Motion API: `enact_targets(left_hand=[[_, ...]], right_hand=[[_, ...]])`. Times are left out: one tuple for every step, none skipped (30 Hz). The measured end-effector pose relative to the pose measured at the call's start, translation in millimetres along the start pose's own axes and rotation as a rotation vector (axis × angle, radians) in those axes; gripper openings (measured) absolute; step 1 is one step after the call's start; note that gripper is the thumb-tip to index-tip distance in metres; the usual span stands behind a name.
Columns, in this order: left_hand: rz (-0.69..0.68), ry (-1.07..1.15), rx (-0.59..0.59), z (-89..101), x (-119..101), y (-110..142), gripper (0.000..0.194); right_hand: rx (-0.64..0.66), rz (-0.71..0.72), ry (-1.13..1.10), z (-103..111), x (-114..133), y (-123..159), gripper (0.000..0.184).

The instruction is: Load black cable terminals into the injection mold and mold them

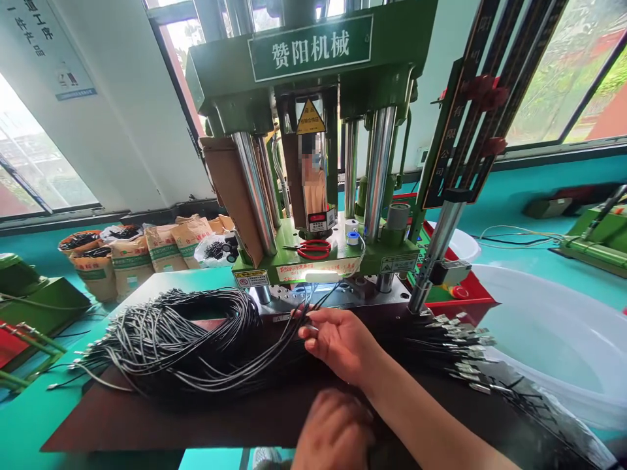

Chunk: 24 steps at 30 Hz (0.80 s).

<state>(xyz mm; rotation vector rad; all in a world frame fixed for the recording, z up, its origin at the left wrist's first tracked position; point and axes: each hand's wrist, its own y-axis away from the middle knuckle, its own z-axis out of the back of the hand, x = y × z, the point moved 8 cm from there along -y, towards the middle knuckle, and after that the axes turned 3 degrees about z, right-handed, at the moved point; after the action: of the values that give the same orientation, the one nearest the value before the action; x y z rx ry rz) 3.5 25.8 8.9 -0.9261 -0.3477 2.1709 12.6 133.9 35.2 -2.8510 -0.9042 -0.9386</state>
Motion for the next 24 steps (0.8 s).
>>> enact_targets(left_hand=[[0.036, -0.051, -0.017, 8.7, 12, -6, 0.028], [0.115, -0.114, -0.027, 20.6, 28, -13, 0.029], [0.205, -0.177, -0.022, 33.9, 45, -19, 0.032], [0.283, -0.228, -0.006, 47.8, 61, -23, 0.035], [0.344, -0.257, 0.024, 60.5, 75, -24, 0.036], [0.374, -0.271, 0.043, 72.9, 86, -24, 0.036], [0.395, -0.283, 0.066, 83.6, 94, -22, 0.035], [0.414, -0.295, 0.100, 92.0, 100, -19, 0.036], [0.432, -0.308, 0.146, 97.9, 104, -16, 0.039], [0.454, -0.320, 0.208, 101.2, 107, -12, 0.045], [0.472, -0.326, 0.280, 102.3, 109, -9, 0.054], [0.483, -0.327, 0.354, 102.0, 109, -7, 0.062], [0.482, -0.325, 0.416, 101.4, 108, -6, 0.069], [0.472, -0.332, 0.455, 101.4, 106, -8, 0.073], [0.455, -0.349, 0.474, 102.1, 104, -10, 0.073], [0.437, -0.371, 0.475, 103.3, 102, -14, 0.069], [0.422, -0.392, 0.467, 104.6, 101, -17, 0.063], [0.414, -0.406, 0.455, 105.7, 100, -20, 0.057], [0.417, -0.406, 0.449, 106.0, 100, -22, 0.051], [0.433, -0.396, 0.449, 105.8, 101, -23, 0.047], [0.458, -0.382, 0.452, 105.3, 102, -23, 0.043], [0.484, -0.367, 0.453, 105.0, 103, -22, 0.041], [0.507, -0.358, 0.450, 105.0, 105, -21, 0.038], [0.529, -0.355, 0.445, 105.3, 106, -20, 0.035]], right_hand=[[0.003, 0.015, 0.095, -4, 4, -1, 0.007], [0.003, 0.032, 0.208, -7, 9, -3, 0.005], [0.000, 0.040, 0.310, -6, 14, -4, 0.005], [-0.002, 0.053, 0.423, -3, 19, -4, 0.006], [0.008, 0.077, 0.565, 2, 26, -4, 0.008], [0.023, 0.119, 0.745, 8, 35, -2, 0.012], [0.035, 0.184, 0.965, 15, 44, 1, 0.016], [0.049, 0.264, 1.226, 22, 52, 5, 0.020], [0.066, 0.337, 1.477, 28, 58, 11, 0.025], [0.085, 0.380, 1.672, 37, 60, 16, 0.032], [0.103, 0.377, 1.786, 47, 60, 21, 0.042], [0.117, 0.348, 1.848, 58, 58, 26, 0.051], [0.131, 0.309, 1.880, 67, 55, 30, 0.057], [0.134, 0.284, 1.898, 74, 52, 33, 0.060], [0.121, 0.284, 1.914, 78, 50, 36, 0.059], [0.102, 0.306, 1.930, 79, 49, 38, 0.056], [0.085, 0.341, 1.945, 77, 49, 40, 0.052], [0.073, 0.382, 1.955, 74, 47, 40, 0.048], [0.066, 0.423, 1.962, 69, 45, 40, 0.044], [0.066, 0.459, 1.968, 63, 43, 39, 0.041], [0.068, 0.488, 1.976, 58, 40, 37, 0.039], [0.074, 0.509, 1.985, 52, 37, 34, 0.038], [0.083, 0.521, 1.997, 47, 33, 32, 0.037], [0.093, 0.527, 2.011, 43, 29, 29, 0.036]])
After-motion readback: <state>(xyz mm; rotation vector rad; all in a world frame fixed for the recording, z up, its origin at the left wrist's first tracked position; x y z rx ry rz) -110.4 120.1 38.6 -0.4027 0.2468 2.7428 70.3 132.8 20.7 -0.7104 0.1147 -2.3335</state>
